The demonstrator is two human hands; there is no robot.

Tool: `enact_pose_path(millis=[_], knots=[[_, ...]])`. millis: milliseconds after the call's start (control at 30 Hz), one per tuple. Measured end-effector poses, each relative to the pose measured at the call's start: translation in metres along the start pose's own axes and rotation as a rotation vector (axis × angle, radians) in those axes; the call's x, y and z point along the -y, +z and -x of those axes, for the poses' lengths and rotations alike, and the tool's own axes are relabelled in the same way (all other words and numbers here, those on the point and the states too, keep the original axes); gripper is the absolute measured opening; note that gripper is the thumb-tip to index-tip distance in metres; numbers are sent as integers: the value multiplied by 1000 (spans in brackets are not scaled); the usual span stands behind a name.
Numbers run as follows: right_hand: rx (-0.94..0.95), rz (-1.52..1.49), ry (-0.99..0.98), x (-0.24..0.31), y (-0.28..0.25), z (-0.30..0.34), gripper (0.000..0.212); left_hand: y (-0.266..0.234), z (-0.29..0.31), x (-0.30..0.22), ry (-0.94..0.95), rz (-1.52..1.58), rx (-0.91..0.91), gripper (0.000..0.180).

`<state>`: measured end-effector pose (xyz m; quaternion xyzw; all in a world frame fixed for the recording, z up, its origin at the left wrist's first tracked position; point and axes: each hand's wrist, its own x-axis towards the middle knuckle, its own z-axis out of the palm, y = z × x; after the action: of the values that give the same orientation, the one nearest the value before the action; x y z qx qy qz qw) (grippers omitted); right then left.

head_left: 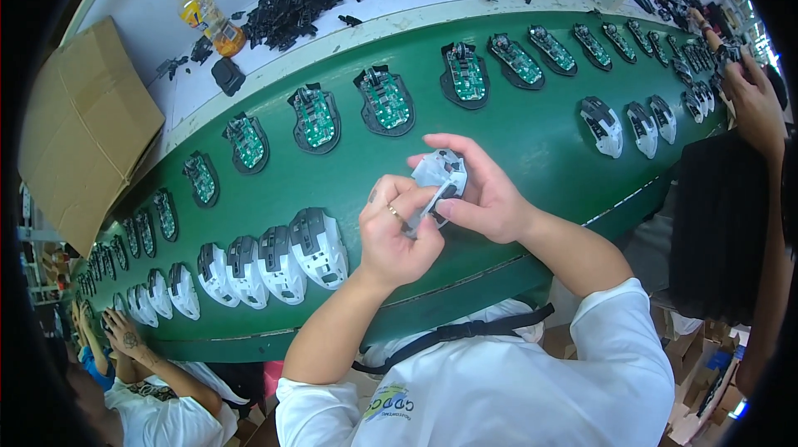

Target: The person assembles computer mouse shells by picking up mouse covers and small plastic parts, fitting the components into each cover by hand, and placing the assembled mouse covers on the conveyor line.

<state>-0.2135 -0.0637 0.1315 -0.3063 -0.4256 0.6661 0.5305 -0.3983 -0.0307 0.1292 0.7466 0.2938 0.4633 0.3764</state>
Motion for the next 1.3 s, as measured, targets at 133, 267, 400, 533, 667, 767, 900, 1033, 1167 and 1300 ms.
enact_pose_path(millis=[133,267,400,533,667,767,900,1033,1167,1300], knots=[[-39,12,14,-1,5,-1,72,0,3,0,-36,-8,-22,35],[-95,-1,-1,-8,8,-4,67,2,1,0,-29,-41,-27,39],[-126,-6,-6,-13,10,-3,63,4,2,-1,20,-81,-37,39],[-121,34,35,-11,9,-2,69,-2,4,0,-68,-13,2,37],[-57,-34,11,-7,10,-1,78,-11,2,4,-61,86,46,43],[-80,-29,43,-7,10,-1,81,-13,1,2,-71,98,67,44],[-104,7,58,-5,12,-1,80,-12,-1,0,-8,-42,101,41],[-131,24,60,0,19,0,75,-13,1,-9,15,-96,78,55],[-220,103,108,5,20,-13,65,-13,-8,-32,177,-600,117,86],[-22,366,326,40,14,-32,57,-21,-6,-25,12,-723,12,98]])
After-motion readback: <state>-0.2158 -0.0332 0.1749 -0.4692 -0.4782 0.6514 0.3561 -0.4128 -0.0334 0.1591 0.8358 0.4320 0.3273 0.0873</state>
